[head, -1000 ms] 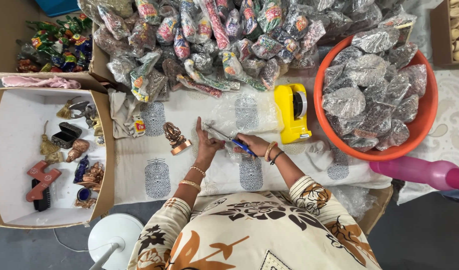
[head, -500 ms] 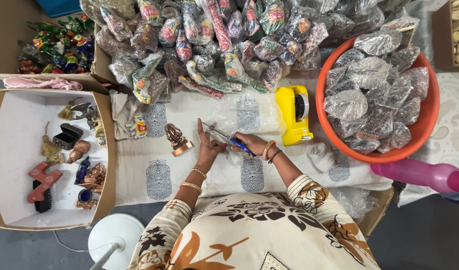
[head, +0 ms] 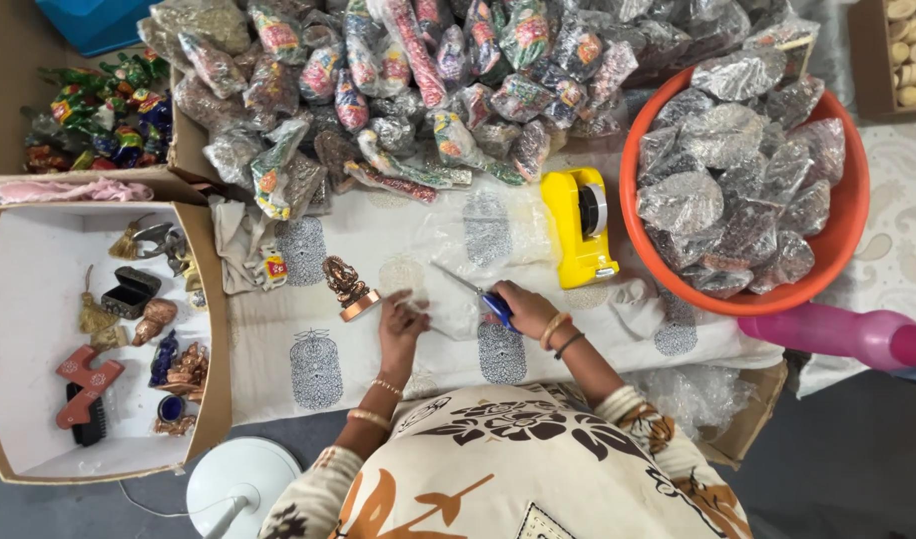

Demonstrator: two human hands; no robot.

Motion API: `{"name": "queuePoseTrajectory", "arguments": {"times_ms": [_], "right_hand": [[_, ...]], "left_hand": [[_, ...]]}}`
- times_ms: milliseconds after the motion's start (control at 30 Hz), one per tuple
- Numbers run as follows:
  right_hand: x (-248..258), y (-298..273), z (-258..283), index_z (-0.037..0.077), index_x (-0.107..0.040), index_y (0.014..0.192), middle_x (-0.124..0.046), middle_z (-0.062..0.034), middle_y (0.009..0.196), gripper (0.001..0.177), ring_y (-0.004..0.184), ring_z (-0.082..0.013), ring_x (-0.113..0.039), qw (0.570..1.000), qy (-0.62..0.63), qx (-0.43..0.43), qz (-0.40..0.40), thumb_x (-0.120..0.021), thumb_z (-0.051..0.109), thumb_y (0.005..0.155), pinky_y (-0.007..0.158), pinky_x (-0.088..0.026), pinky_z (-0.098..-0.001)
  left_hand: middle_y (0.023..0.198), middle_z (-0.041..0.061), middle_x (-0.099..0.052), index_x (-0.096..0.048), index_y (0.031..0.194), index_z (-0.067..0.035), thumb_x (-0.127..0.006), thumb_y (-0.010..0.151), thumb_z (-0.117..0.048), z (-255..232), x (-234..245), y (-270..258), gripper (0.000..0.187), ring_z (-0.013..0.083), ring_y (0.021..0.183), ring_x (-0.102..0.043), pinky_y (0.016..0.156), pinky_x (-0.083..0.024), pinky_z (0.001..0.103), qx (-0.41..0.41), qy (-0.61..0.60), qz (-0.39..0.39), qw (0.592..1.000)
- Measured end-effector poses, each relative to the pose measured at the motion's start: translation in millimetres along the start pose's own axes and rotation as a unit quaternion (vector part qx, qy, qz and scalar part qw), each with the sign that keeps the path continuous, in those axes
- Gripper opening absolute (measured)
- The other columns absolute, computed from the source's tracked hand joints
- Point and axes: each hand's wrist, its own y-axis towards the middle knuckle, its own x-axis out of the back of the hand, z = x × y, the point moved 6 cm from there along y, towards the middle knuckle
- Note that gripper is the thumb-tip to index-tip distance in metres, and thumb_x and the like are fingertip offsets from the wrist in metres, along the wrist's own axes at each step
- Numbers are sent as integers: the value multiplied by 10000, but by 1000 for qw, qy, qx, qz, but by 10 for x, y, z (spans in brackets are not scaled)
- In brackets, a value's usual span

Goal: Wrapping small metal figurines in bubble wrap and securing them with tape.

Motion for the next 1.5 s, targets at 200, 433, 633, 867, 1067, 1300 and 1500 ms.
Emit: {"name": "queuePoseTrajectory", "arguments": {"times_ms": [200, 433, 633, 867, 1067, 1300, 1500], "right_hand": [[-43, -461, 68, 81, -492, 1371, -556, -133, 1306, 558, 1091, -339, -627, 981, -143, -98, -84, -639, 5, 838, 885, -547, -438], [74, -727, 28, 88, -507, 1412, -537, -128, 1408, 656, 1187, -355, -570, 978, -127, -55, -158, -657, -38, 785, 1029, -468, -432], [241, -850, 233, 112, -526, 1398, -507, -173, 1458, 572, 1168, -342, -579, 973, -69, -54, -213, -693, 95, 851, 982, -500, -424], [-367, -879, 24, 31, -510, 1393, -634, -98, 1214, 491, 1078, -191, -655, 746, 663, -19, -61, -542, 377, 1046, 937, -580, -386], [-463, -1200, -262, -10, -570, 1296, -705, -81, 1126, 355, 994, -139, -692, 816, 562, -42, -125, -662, 167, 1003, 854, -588, -284], [-449, -1938, -729, 55, -620, 1215, -708, -99, 1005, 343, 902, -177, -685, 791, 492, -186, -314, -736, 90, 895, 748, -589, -291], [-404, -3106, -1615, 87, -724, 1010, -694, -53, 1045, 184, 875, -188, -660, 799, 118, -318, -497, -802, 92, 843, 763, -587, -345]], "left_hand": [[1008, 120, -748, -652, 1077, -5, -619, 917, 85, -57, 58, -130, 186, 168, 893, -705, 805, -587, 319, 6, -67, 35, 997], [988, 146, -751, -653, 1067, -4, -627, 917, 101, -534, -484, -211, 185, 188, 907, -691, 785, -541, 325, 56, -153, 206, 965], [1014, 137, -738, -645, 1052, -43, -587, 908, 89, -885, -1039, -300, 204, 195, 970, -702, 833, -543, 320, 87, -217, 262, 936], [1069, 126, -744, -675, 1148, -11, -591, 987, 20, -508, -1535, -364, 185, 206, 966, -705, 826, -556, 324, 126, 6, 392, 911], [1196, 92, -698, -577, 1369, -37, -608, 962, -2, -372, -1806, -575, 409, 175, 1067, -686, 966, -579, 338, 132, 143, 494, 847], [1157, 112, -757, -571, 1364, -95, -580, 882, 19, -293, -1705, -367, 495, 224, 1044, -735, 863, -628, 358, 160, 157, 451, 864], [1220, 116, -634, -581, 1282, -82, -735, 852, -30, -636, -1384, 164, 460, 273, 1078, -650, 898, -613, 381, -190, 468, 198, 840]]}}
